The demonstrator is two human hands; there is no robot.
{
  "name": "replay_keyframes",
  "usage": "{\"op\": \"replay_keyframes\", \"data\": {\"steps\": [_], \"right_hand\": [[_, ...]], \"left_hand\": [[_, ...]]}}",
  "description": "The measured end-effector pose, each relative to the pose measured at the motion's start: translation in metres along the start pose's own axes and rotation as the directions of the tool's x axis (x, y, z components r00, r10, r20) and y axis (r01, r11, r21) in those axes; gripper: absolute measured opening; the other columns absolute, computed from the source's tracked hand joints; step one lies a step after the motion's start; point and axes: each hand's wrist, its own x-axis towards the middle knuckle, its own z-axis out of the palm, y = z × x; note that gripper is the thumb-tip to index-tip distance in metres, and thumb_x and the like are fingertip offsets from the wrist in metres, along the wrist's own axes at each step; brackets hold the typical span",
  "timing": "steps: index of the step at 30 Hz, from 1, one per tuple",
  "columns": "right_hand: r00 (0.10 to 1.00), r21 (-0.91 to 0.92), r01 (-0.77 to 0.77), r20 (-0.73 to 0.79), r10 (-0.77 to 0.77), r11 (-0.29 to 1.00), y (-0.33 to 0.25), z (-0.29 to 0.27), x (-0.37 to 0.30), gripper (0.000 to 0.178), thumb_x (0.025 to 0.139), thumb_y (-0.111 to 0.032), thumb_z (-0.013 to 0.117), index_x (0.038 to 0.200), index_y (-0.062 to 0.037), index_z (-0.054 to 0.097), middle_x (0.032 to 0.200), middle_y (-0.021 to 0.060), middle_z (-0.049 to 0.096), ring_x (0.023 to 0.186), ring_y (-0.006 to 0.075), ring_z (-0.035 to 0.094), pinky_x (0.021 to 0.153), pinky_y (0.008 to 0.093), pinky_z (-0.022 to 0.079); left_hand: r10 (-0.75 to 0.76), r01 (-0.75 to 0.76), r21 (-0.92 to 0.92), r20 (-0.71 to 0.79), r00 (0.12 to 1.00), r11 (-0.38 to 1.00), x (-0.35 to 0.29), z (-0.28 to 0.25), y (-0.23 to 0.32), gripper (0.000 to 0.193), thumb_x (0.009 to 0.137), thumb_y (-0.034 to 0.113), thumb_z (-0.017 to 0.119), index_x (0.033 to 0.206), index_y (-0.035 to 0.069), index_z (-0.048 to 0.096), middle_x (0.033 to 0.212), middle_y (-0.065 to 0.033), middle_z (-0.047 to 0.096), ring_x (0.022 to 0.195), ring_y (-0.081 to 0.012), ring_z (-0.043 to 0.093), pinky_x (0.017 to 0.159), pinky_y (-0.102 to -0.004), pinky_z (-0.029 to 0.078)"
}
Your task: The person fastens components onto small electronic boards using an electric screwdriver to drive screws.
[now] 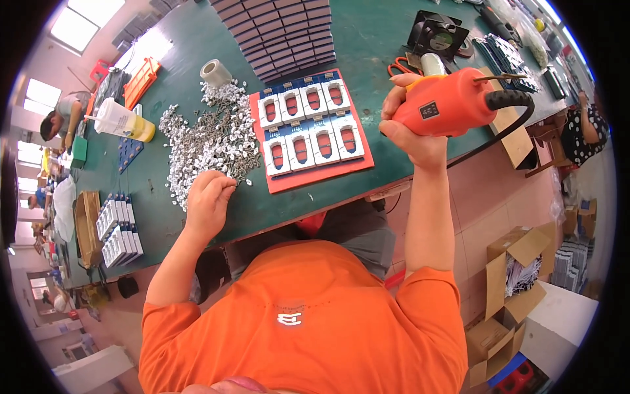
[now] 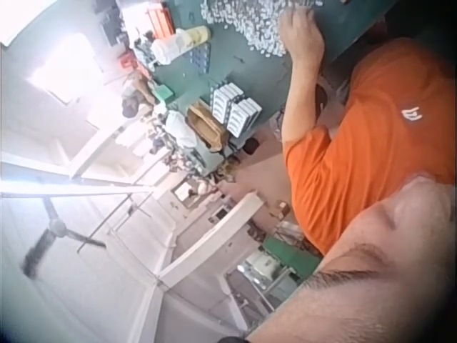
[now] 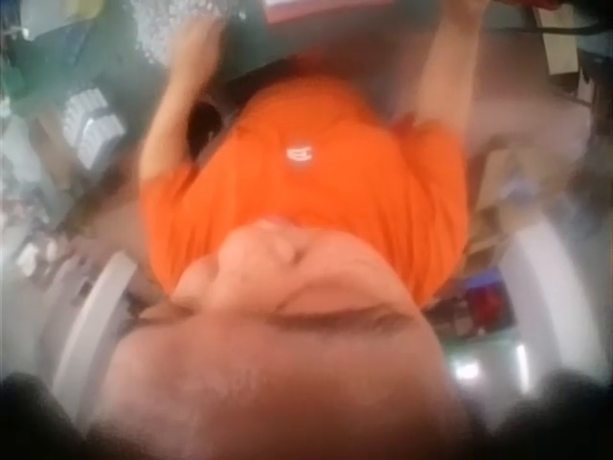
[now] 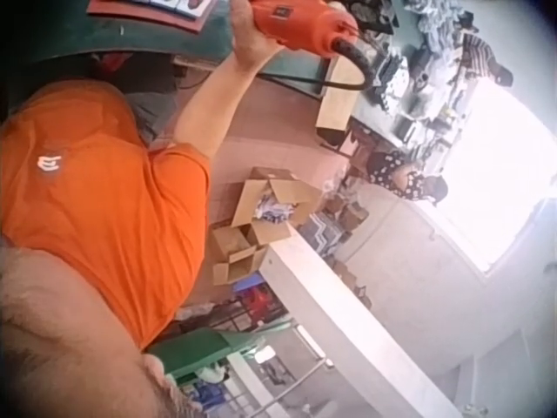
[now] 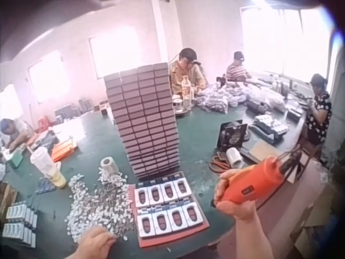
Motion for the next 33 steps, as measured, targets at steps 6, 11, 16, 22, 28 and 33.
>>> {"op": "replay_keyframes", "data": {"steps": [6, 11, 16, 22, 28, 33], "right_hand": [[1.000, -0.021, 0.001, -0.029, -0.002, 1.000, -0.001, -0.004, 0.001, 0.059, 0.068, -0.006, 0.074, 0.123, -0.0014, 0.053, 0.084, 0.0055, 0.056, 0.077, 0.0153, 0.055, 0.068, 0.0289, 0.048], [1.000, -0.066, -0.008, -0.030, 0.006, 0.998, -0.001, -0.009, 0.001, 0.061, 0.072, -0.017, 0.076, 0.125, -0.0014, 0.051, 0.085, 0.0056, 0.054, 0.079, 0.0163, 0.053, 0.071, 0.0310, 0.046], [1.000, -0.078, 0.004, -0.012, -0.005, 0.997, -0.001, -0.006, 0.003, 0.060, 0.072, -0.017, 0.076, 0.125, -0.0014, 0.052, 0.085, 0.0056, 0.054, 0.079, 0.0163, 0.053, 0.071, 0.0307, 0.046], [1.000, -0.079, -0.010, -0.018, 0.008, 0.997, -0.001, -0.007, 0.002, 0.060, 0.072, -0.017, 0.076, 0.125, -0.0009, 0.052, 0.086, 0.0058, 0.054, 0.079, 0.0162, 0.053, 0.072, 0.0305, 0.046], [1.000, -0.066, -0.011, -0.021, 0.009, 0.998, -0.001, -0.006, 0.003, 0.058, 0.071, -0.014, 0.073, 0.124, -0.0006, 0.052, 0.085, 0.0063, 0.054, 0.078, 0.0165, 0.053, 0.071, 0.0304, 0.046], [0.998, -0.061, -0.039, -0.048, 0.036, 0.997, -0.001, -0.006, 0.003, 0.057, 0.070, -0.010, 0.071, 0.123, -0.0006, 0.051, 0.085, 0.0066, 0.054, 0.077, 0.0164, 0.053, 0.071, 0.0301, 0.046]], "left_hand": [[0.112, -0.111, -0.020, 0.044, 0.993, 0.994, 0.015, 0.010, -0.002, 0.012, 0.078, 0.006, 0.069, 0.089, 0.009, 0.064, 0.096, -0.0040, 0.062, 0.094, -0.0264, 0.056, 0.087, -0.0389, 0.039], [0.145, -0.146, 0.017, 0.042, 0.989, 0.989, 0.016, 0.017, -0.006, 0.010, 0.078, 0.007, 0.069, 0.087, 0.010, 0.064, 0.103, -0.0007, 0.063, 0.105, -0.0244, 0.054, 0.091, -0.0383, 0.036], [0.149, -0.149, 0.014, 0.021, 0.989, 0.989, 0.017, 0.019, -0.004, 0.010, 0.077, 0.008, 0.069, 0.085, 0.009, 0.064, 0.101, -0.0006, 0.064, 0.103, -0.0236, 0.055, 0.091, -0.0385, 0.036], [0.174, -0.174, 0.027, 0.002, 0.985, 0.984, 0.019, 0.020, -0.003, 0.010, 0.076, 0.008, 0.069, 0.084, 0.009, 0.063, 0.098, -0.0005, 0.064, 0.100, -0.0228, 0.056, 0.090, -0.0386, 0.036], [0.200, -0.200, 0.070, 0.014, 0.980, 0.977, 0.015, 0.017, -0.002, 0.015, 0.074, 0.007, 0.070, 0.089, 0.008, 0.065, 0.098, -0.0017, 0.064, 0.102, -0.0240, 0.056, 0.093, -0.0397, 0.036], [0.069, -0.068, 0.010, -0.105, 0.992, 0.998, 0.023, -0.025, -0.001, 0.031, 0.077, -0.002, 0.064, 0.107, 0.005, 0.064, 0.110, -0.0105, 0.062, 0.109, -0.0288, 0.056, 0.100, -0.0412, 0.038]]}}
